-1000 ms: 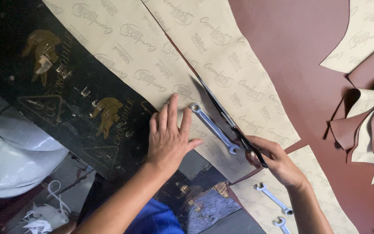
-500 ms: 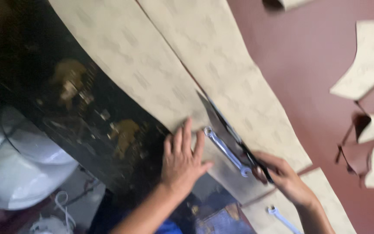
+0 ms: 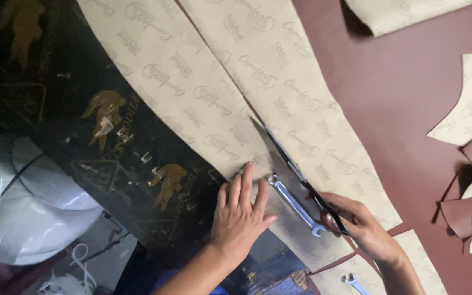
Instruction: The person uses large shears to cut a long strip of brown leather material on a workbench. They use wrenches to weigh down the material and cut along the edges to create a straight strip. The person also uses a white marker to mark a piece of leather.
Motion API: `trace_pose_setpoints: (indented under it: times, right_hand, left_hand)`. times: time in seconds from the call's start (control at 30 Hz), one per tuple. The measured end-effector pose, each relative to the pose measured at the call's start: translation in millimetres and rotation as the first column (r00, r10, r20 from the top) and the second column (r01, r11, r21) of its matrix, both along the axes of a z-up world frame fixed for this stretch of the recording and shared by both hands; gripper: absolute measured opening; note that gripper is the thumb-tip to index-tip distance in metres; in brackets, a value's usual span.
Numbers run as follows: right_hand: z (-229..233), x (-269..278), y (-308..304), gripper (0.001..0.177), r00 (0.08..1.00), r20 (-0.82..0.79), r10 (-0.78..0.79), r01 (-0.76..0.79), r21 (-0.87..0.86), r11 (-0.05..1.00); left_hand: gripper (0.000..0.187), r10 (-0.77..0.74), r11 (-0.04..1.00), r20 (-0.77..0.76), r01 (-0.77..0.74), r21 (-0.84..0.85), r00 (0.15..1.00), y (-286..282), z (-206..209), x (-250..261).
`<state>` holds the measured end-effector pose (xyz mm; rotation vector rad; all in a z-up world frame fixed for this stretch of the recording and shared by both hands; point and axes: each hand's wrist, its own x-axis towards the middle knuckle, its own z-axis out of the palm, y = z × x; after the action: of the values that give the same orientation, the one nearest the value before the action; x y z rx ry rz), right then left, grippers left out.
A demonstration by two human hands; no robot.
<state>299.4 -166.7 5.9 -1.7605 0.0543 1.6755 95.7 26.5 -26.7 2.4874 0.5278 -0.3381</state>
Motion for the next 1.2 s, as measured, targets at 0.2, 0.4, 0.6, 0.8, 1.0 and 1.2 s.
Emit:
trace_pose_setpoints:
  times: [0.2, 0.4, 0.6, 0.8, 1.0, 1.2]
  right_hand:
    - [-1, 2, 4, 0.052, 0.999, -0.001, 0.039, -0.039, 0.054, 0.998]
    - [6, -2, 35, 0.050, 0.998, 0.043, 0.046, -0.045, -0.020, 0.999]
    - [5, 3, 42, 0.048, 0.998, 0.008, 0.056, -0.056, 0.054, 0.997]
    - [2, 5, 47, 0.049, 0.997, 0.031, 0.069, -0.070, 0.037, 0.997]
    - [-2, 6, 64, 0.053, 0.988, 0.085, 0.129, -0.133, 0.041, 0.990]
    - [-3, 4, 63, 0.053, 0.997, 0.042, 0.068, -0.070, 0.045, 0.996]
  left_hand:
    - [0.080, 0.017, 0.997, -0.008, -0.018, -0.076, 1.000, 7, 10, 3]
    - [0.055, 0.132, 0.986, 0.184, -0.110, -0.124, 0.974, 26, -2, 0]
    - [0.057, 0.142, 0.974, 0.430, -0.203, 0.100, 0.892, 119, -51, 14]
    - [0.067, 0.143, 0.959, 0.361, -0.220, 0.180, 0.922, 186, -57, 26]
    - [0.070, 0.124, 0.959, 0.318, -0.195, 0.203, 0.940, 187, -54, 28]
    - [0.070, 0.116, 0.960, 0.294, -0.183, 0.211, 0.949, 187, -55, 26]
